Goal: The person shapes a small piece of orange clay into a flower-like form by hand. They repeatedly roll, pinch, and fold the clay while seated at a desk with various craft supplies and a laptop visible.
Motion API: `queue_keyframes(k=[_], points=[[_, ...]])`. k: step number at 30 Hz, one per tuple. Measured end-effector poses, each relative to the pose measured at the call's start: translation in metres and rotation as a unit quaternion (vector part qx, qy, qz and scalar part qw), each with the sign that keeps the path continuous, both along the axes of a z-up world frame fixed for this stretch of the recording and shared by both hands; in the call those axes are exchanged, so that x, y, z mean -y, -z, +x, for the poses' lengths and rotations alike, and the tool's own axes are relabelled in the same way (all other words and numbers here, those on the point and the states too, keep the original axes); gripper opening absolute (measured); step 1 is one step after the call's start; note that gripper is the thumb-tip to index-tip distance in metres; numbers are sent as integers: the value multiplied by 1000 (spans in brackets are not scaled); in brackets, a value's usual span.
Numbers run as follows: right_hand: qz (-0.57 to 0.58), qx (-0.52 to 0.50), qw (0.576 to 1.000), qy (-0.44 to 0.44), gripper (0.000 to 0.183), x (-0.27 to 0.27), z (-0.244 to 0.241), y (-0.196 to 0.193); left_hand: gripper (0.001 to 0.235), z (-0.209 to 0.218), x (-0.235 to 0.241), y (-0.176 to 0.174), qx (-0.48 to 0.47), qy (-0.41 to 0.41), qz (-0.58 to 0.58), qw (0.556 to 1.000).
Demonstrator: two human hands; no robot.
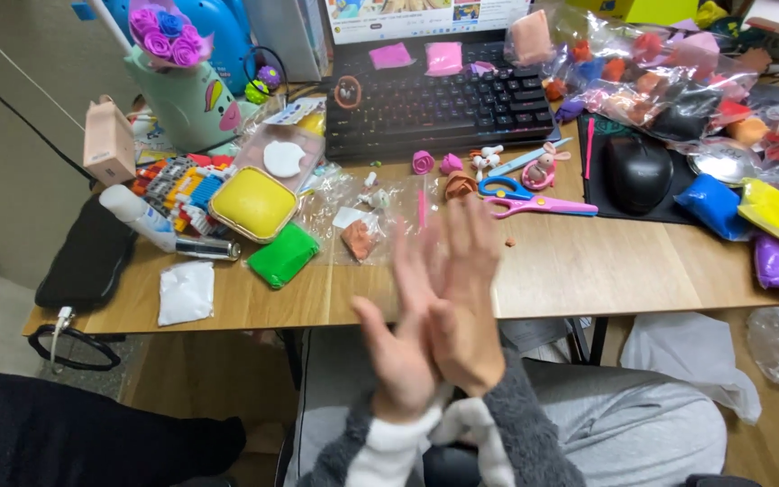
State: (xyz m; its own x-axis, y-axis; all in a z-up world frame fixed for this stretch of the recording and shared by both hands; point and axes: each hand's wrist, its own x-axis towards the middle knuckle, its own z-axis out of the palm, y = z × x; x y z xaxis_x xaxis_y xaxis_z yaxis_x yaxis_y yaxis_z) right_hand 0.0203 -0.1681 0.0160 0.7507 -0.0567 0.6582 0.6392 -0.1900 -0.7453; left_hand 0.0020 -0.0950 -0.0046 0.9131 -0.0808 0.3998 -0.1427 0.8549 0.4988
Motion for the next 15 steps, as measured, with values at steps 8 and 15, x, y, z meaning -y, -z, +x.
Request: queue_keyframes(k=[8, 15], points=[[-9, -10, 1000, 2, 85, -4, -3, 1, 81, 5, 14, -15, -3, 19, -20, 1000], [-30, -6, 1000, 8, 85, -22, -24, 3, 90, 34, -6, -19, 19, -73, 69, 995]])
